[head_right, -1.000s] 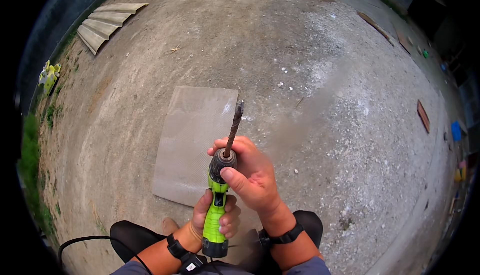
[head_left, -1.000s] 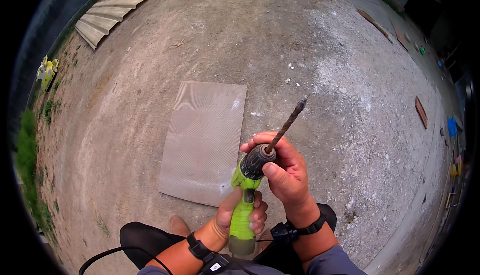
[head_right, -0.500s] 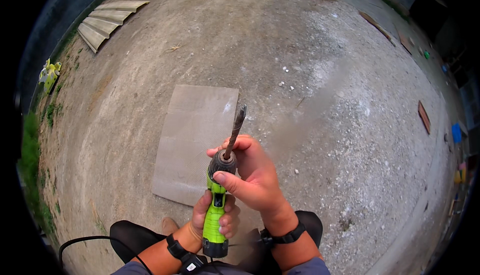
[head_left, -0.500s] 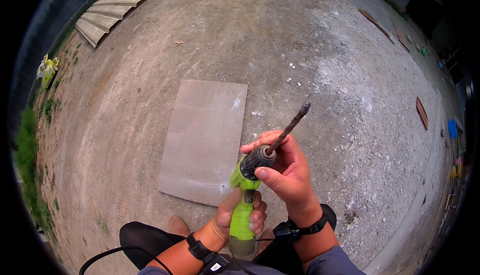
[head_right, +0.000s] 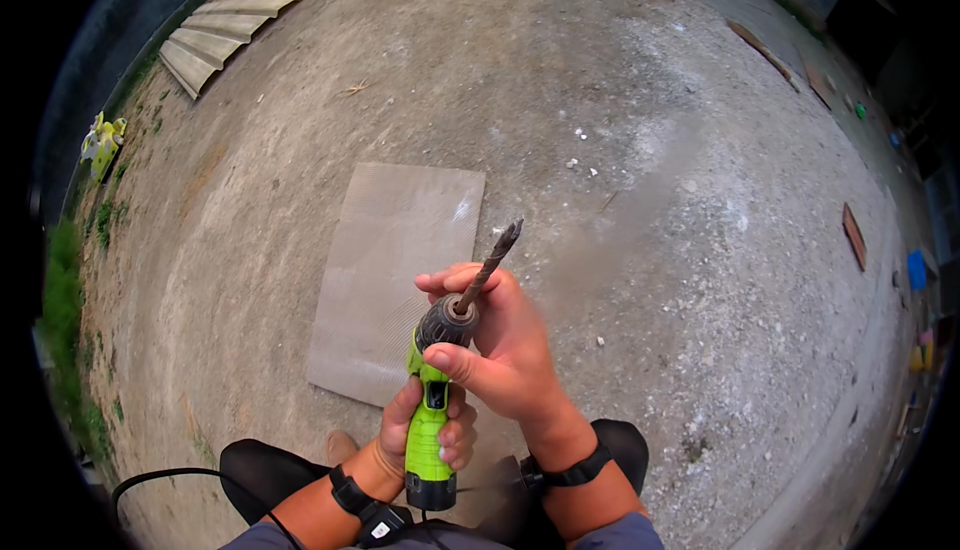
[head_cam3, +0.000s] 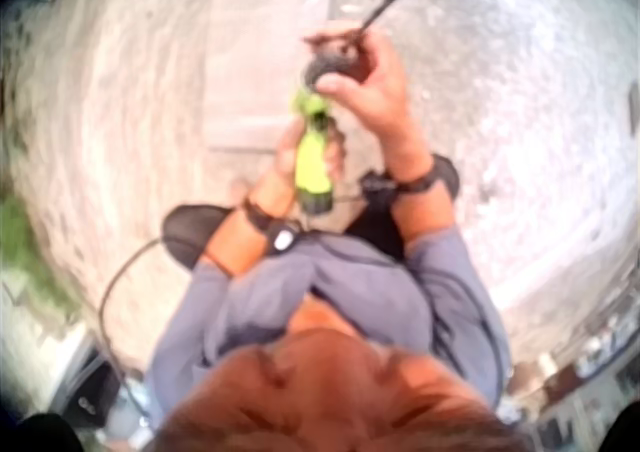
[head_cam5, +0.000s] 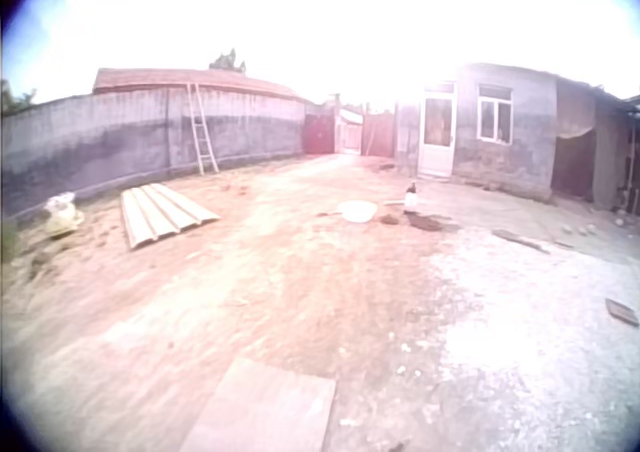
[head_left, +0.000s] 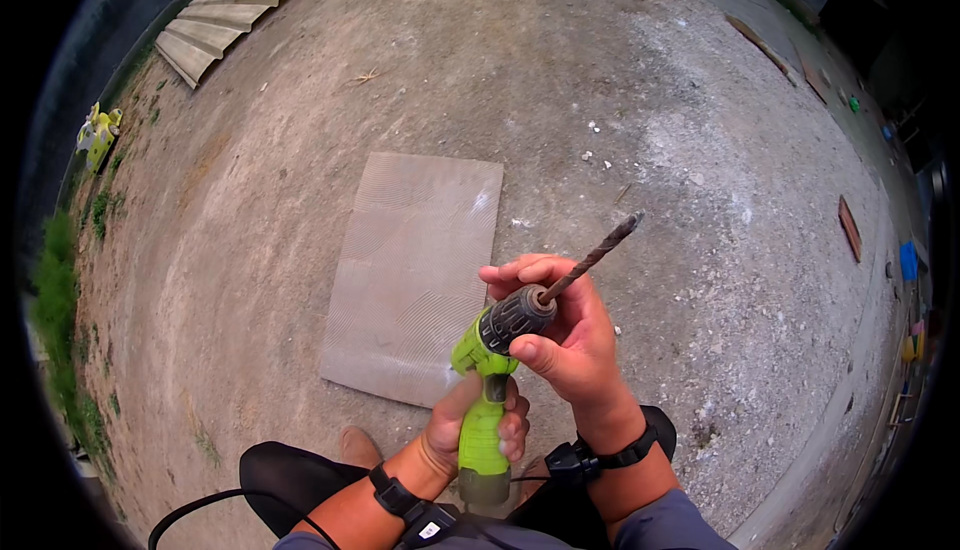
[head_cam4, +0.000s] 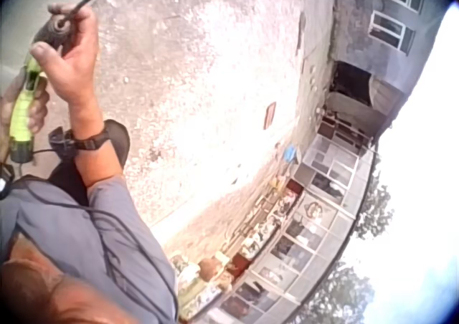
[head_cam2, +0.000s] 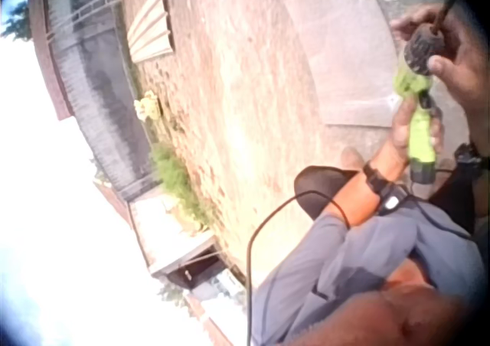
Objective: The person uses a cordless drill to make holes in a rectangular ceramic tile placed on the ground. The person drills multiple holes, repositions the tile, and continues drilling at different locations.
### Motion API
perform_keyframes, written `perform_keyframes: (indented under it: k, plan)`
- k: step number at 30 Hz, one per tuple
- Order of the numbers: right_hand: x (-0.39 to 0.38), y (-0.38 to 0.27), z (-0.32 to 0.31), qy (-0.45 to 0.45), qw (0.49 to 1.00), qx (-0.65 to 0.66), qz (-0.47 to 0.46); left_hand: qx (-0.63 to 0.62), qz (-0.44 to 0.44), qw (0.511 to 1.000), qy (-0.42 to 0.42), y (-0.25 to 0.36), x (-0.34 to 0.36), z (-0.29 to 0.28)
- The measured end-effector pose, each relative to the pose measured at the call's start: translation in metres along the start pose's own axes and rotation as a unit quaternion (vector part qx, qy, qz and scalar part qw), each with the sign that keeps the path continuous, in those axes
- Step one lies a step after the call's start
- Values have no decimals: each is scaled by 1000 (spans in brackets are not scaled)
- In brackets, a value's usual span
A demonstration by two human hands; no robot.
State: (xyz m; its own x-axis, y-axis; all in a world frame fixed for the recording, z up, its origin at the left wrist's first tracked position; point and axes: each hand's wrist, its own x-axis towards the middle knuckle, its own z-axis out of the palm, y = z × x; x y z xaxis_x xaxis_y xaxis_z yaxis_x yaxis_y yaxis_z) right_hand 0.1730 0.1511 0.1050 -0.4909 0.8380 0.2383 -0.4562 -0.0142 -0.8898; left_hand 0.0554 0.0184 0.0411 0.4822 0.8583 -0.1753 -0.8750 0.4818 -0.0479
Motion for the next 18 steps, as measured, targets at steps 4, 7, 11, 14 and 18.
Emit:
perform_keyframes:
  k: [4,7,11,14,18]
  plan:
    - [2,-12,-4,-44,988,82,122,5,6,1000,0,5,-3,1]
    - [-2,-2,3,0,997,29,71,0,4,1000,3,5,-4,1]
    - [-2,5,2,-9,998,2,56,-6,7,1000,6,6,-5,-1]
    - [1,4,0,-36,997,5,63,3,6,1000,8,8,-9,0]
    - [0,6,3,-5,994,-4,108,22,30,999,30,9,-9,-5]
